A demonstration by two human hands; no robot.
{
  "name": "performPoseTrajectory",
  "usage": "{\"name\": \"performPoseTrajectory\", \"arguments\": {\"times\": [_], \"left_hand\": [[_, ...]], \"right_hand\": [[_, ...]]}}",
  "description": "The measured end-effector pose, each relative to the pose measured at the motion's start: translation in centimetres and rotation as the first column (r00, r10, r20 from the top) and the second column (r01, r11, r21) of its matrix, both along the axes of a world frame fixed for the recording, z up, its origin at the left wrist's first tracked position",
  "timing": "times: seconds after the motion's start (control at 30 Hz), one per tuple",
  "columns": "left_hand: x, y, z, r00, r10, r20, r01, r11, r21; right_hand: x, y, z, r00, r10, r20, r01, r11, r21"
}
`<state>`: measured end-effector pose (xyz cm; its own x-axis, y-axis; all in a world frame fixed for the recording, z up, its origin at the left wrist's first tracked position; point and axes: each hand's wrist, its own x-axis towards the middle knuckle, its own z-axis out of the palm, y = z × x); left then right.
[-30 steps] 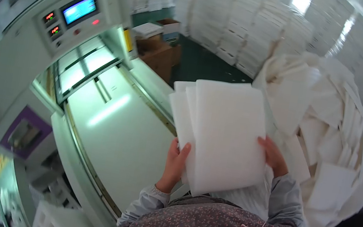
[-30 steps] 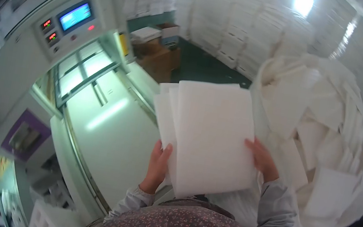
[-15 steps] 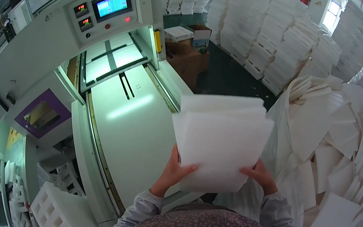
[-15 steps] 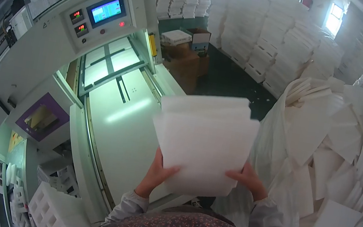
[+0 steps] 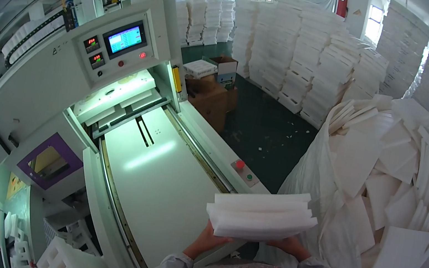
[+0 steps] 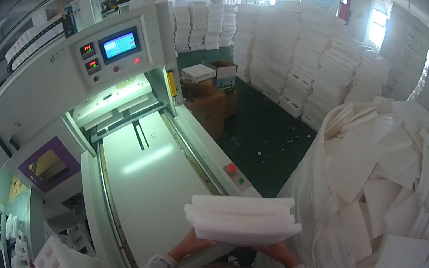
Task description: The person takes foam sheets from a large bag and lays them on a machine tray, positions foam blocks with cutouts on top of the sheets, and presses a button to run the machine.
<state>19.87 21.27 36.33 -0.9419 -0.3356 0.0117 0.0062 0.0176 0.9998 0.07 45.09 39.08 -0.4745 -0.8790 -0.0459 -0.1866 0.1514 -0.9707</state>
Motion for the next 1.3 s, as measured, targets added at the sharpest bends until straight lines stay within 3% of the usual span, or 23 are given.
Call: {"name": "performPoseTrajectory", "arguments": {"times": [0.07,0.2,0.3,0.37,0.47,0.53,0.7,0.87,1.07,1.13,1.2,1.27,1.3], "left_hand": [[0.8,-0.3,-0.2,1.0,-0.007,0.009,0.006,0.999,0.032],[0.0,0.3,-2.3,0.997,0.051,-0.054,-0.054,0.997,-0.06],[-0.3,-0.6,1.9,0.999,0.043,-0.016,-0.043,0.999,-0.017],[-1.5,-0.8,6.3,0.988,0.148,0.031,-0.15,0.985,0.087],[-2.8,-1.6,8.2,0.973,0.229,0.031,-0.231,0.968,0.099],[-3.4,-1.2,9.6,0.925,0.339,-0.17,-0.295,0.925,0.241],[-4.1,0.5,12.9,0.869,0.494,-0.02,-0.488,0.863,0.127],[-4.7,1.4,14.1,0.796,0.605,0.012,-0.605,0.796,0.005],[-2.5,0.1,14.3,0.814,0.581,0.019,-0.581,0.814,0.006],[-1.2,-0.4,13.8,0.867,0.499,0.008,-0.499,0.867,-0.003],[-0.6,-0.7,13.6,0.911,0.412,-0.002,-0.412,0.911,-0.007],[-0.5,0.1,13.5,0.931,0.366,0.01,-0.366,0.931,-0.019],[-0.7,0.7,13.4,0.946,0.323,0.015,-0.323,0.946,-0.029]], "right_hand": [[0.8,-0.3,0.4,1.0,-0.016,0.001,0.016,1.0,-0.013],[1.2,0.4,-0.5,0.991,0.043,0.129,-0.041,0.999,-0.017],[0.5,-0.1,1.2,0.997,0.014,0.08,-0.007,0.996,-0.091],[-1.1,-0.6,4.1,0.999,0.009,0.038,-0.004,0.99,-0.143],[-2.1,-1.1,9.9,0.995,-0.049,0.083,0.059,0.991,-0.123],[-2.7,-1.5,11.2,0.999,-0.045,-0.016,0.038,0.953,-0.301],[-1.5,-3.2,14.4,0.992,-0.093,-0.088,0.074,0.978,-0.197],[-0.1,-4.7,15.5,0.956,-0.192,-0.22,0.178,0.981,-0.08],[0.4,-5.1,15.6,0.987,-0.087,-0.134,0.058,0.978,-0.203],[-1.9,-5.6,14.4,0.993,-0.044,-0.105,0.022,0.979,-0.201],[-5.0,-6.4,13.7,0.995,0.034,0.096,-0.001,0.946,-0.324],[-5.5,-5.7,19.7,0.965,0.025,0.261,0.078,0.923,-0.376],[-6.6,-5.8,20.3,0.965,0.019,0.263,0.084,0.923,-0.375]]}}
